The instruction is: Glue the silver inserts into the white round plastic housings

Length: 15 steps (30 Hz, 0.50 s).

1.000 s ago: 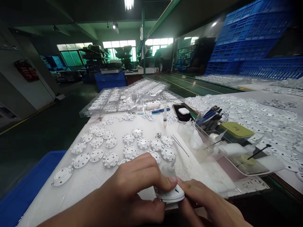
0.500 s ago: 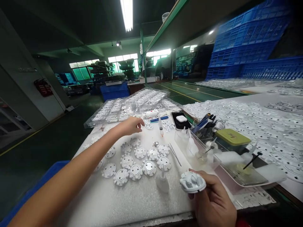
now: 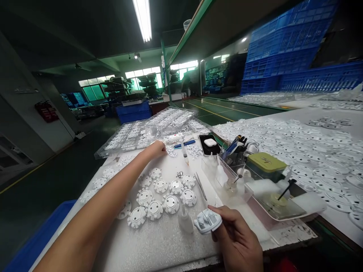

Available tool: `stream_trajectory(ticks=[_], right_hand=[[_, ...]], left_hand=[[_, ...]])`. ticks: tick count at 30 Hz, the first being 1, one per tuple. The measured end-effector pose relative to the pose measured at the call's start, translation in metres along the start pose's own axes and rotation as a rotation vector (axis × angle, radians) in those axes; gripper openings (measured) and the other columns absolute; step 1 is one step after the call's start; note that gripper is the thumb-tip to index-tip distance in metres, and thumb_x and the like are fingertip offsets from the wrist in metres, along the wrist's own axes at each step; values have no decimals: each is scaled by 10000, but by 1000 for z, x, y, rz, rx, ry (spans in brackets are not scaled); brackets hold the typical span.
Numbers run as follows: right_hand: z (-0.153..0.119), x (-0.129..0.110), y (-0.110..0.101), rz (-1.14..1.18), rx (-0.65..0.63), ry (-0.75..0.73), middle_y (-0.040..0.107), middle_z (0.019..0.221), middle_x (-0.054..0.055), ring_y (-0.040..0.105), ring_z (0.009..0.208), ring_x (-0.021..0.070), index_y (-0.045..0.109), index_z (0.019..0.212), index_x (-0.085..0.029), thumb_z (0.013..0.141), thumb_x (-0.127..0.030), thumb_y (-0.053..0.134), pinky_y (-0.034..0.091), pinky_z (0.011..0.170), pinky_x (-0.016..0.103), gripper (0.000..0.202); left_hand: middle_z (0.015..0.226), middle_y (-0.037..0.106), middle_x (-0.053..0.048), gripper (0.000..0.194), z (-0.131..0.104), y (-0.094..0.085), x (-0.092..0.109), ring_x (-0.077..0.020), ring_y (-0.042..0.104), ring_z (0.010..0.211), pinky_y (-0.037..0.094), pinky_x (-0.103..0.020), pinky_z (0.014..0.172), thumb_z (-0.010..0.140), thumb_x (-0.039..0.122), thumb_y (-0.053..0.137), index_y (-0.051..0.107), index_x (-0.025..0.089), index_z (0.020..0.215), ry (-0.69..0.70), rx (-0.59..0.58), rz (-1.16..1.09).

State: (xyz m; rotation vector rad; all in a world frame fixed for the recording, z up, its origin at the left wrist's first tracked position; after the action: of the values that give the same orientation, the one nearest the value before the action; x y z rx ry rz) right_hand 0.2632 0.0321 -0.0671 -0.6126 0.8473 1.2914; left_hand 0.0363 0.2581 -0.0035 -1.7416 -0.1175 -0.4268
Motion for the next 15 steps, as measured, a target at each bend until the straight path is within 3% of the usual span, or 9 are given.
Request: stream_trajectory(ticks=[5,10,12,15], right_hand=[[3,-6,-1,-57,40,-43,606,628,-9,526,451,67,725,939,-212,868,-252,652,464,439,134,109],[-2,-21,2,-208,119,-170,699,789,26,654,609,104,722,964,-206,863,-212,654,534,546,152,122],[-8,-31,7,-287,157,-229,714,828,20,682,691,115,721,977,-226,863,-190,659,556,631,165,134],[-17,-47,20,-336,178,-303,697,764,-5,658,626,111,708,997,-256,872,-148,635,553,619,189,180]], left_hand=[[1000,688,-70,227,-38,-14,12,-192,670,870,573,-382,789,930,315,629,658,127,1053,106,27,-210],[914,717,-74,260,-110,-37,32,-182,661,843,559,-334,800,888,399,654,726,166,981,253,16,-464],[874,721,-58,249,-140,-36,39,-161,652,777,558,-309,748,848,408,711,750,185,954,305,-12,-597],[876,727,-47,82,-180,-24,52,-141,647,763,533,-250,669,781,266,804,789,210,839,401,-99,-1010]])
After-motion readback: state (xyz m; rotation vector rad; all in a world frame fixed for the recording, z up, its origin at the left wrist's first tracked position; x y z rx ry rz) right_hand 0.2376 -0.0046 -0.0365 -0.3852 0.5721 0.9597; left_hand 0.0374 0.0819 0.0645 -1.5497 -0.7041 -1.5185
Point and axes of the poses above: each hand's wrist, its own z-axis towards the middle knuckle, its own y-axis out of the palm, x = y × z, the point moved 5 cm from there along z, towards the middle knuckle
